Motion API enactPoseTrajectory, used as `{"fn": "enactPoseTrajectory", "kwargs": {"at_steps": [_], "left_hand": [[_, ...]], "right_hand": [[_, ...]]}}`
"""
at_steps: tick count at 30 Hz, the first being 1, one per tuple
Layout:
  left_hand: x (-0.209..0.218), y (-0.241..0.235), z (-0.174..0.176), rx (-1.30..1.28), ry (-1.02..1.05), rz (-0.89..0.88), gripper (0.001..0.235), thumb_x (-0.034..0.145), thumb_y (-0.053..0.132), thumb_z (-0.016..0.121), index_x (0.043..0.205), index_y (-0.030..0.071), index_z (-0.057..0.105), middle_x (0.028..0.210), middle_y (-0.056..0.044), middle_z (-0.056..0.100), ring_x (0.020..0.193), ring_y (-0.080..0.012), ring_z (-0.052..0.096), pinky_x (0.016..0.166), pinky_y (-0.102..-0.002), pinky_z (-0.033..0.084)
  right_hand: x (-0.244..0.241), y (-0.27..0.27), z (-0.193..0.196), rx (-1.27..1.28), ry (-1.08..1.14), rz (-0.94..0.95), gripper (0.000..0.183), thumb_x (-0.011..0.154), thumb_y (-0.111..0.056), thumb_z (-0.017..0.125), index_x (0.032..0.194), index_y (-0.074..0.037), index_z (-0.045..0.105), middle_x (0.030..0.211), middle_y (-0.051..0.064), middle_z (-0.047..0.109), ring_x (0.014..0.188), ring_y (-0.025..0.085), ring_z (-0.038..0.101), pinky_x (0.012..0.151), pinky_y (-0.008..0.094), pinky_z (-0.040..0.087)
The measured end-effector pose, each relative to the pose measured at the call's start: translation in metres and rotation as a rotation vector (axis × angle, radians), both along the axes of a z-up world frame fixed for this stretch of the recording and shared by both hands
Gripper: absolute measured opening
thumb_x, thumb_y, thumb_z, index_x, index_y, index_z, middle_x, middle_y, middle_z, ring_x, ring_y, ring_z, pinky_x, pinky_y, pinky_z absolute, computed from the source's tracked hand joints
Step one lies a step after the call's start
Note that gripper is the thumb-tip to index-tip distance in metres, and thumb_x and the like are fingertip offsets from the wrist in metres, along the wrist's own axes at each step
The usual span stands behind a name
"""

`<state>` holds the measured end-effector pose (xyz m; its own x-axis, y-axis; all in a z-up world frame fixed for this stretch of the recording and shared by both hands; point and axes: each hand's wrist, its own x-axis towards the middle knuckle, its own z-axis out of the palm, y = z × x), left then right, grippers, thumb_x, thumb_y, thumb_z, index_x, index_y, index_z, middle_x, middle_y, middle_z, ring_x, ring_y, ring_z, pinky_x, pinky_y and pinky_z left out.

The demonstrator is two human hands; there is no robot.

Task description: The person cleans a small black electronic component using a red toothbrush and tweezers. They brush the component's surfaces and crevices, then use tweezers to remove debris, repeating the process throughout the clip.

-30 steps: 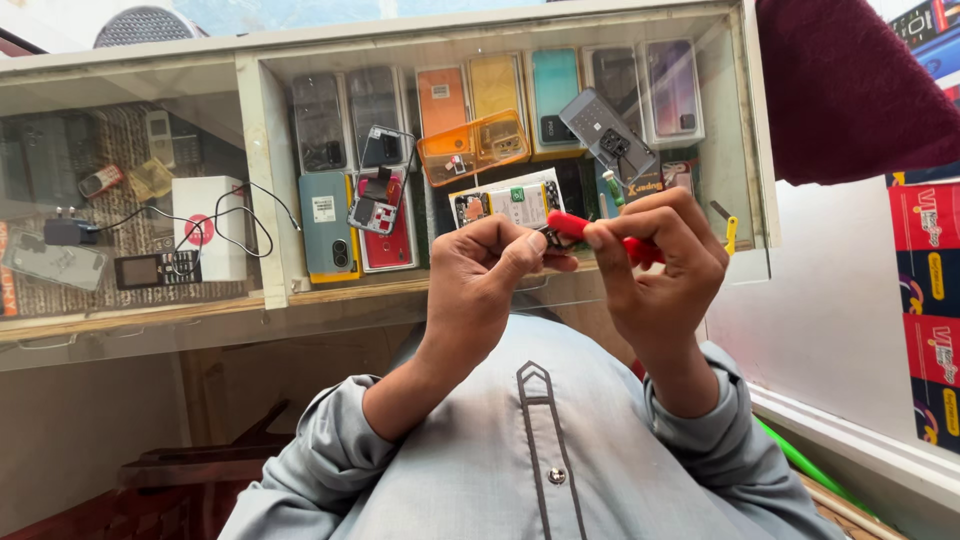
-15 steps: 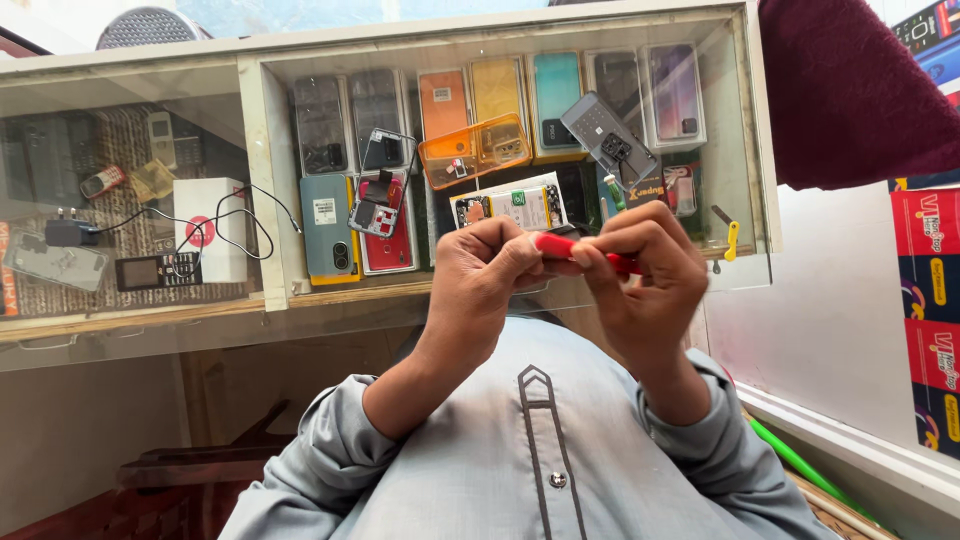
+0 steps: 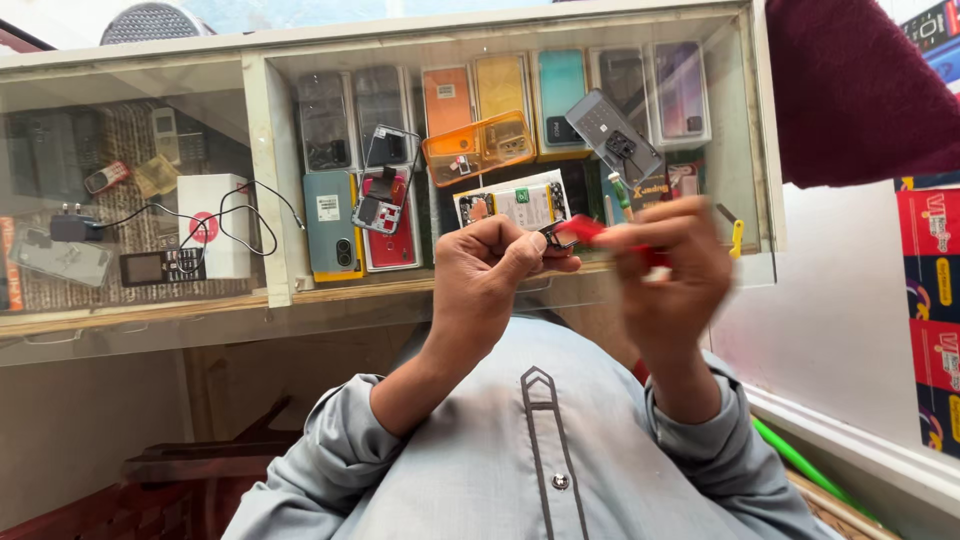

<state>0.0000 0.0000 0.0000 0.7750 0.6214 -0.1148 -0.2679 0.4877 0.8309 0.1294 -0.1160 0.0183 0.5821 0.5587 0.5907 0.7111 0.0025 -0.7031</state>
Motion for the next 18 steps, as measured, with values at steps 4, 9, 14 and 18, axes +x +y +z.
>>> {"fn": "enactPoseTrajectory", "kwargs": {"at_steps": [4,9,14,18], "left_hand": [[0.001,-0.006,-0.001,0.094,0.041,0.032,0.019,0.103,0.004,0.061,0.087,-0.006,0.066,0.090,-0.017,0.077,0.089,-0.0215,0.078,0.086,-0.030,0.062],[-0.006,-0.013,0.002,0.129,0.023,0.099,0.016,0.102,0.002,0.063,0.088,-0.006,0.066,0.089,-0.015,0.073,0.088,-0.0190,0.077,0.082,-0.027,0.061],[-0.021,-0.013,0.025,0.232,0.023,0.037,0.019,0.102,-0.001,0.061,0.083,-0.002,0.062,0.092,-0.014,0.074,0.093,-0.0171,0.077,0.082,-0.026,0.061],[-0.047,-0.018,0.063,0.724,-0.131,-0.078,0.016,0.099,0.001,0.069,0.087,0.001,0.058,0.100,-0.015,0.076,0.088,-0.0158,0.077,0.083,-0.026,0.063]], "right_hand": [[-0.001,-0.006,-0.001,-0.043,0.005,-0.086,0.016,0.102,-0.006,0.079,0.092,-0.005,0.067,0.092,0.004,0.060,0.070,0.008,0.053,0.061,0.023,0.041],[-0.001,-0.008,-0.016,-0.024,0.072,0.042,0.021,0.099,-0.006,0.079,0.090,-0.004,0.060,0.094,0.004,0.060,0.071,0.007,0.050,0.057,0.022,0.039],[0.045,-0.024,-0.047,0.140,0.271,-0.176,0.008,0.110,-0.002,0.073,0.105,-0.002,0.067,0.090,0.003,0.061,0.066,0.004,0.048,0.058,0.020,0.038],[0.062,-0.051,-0.084,0.127,0.322,-0.150,0.009,0.118,-0.001,0.071,0.124,0.003,0.066,0.103,0.003,0.066,0.085,0.006,0.059,0.076,0.020,0.049]]}}
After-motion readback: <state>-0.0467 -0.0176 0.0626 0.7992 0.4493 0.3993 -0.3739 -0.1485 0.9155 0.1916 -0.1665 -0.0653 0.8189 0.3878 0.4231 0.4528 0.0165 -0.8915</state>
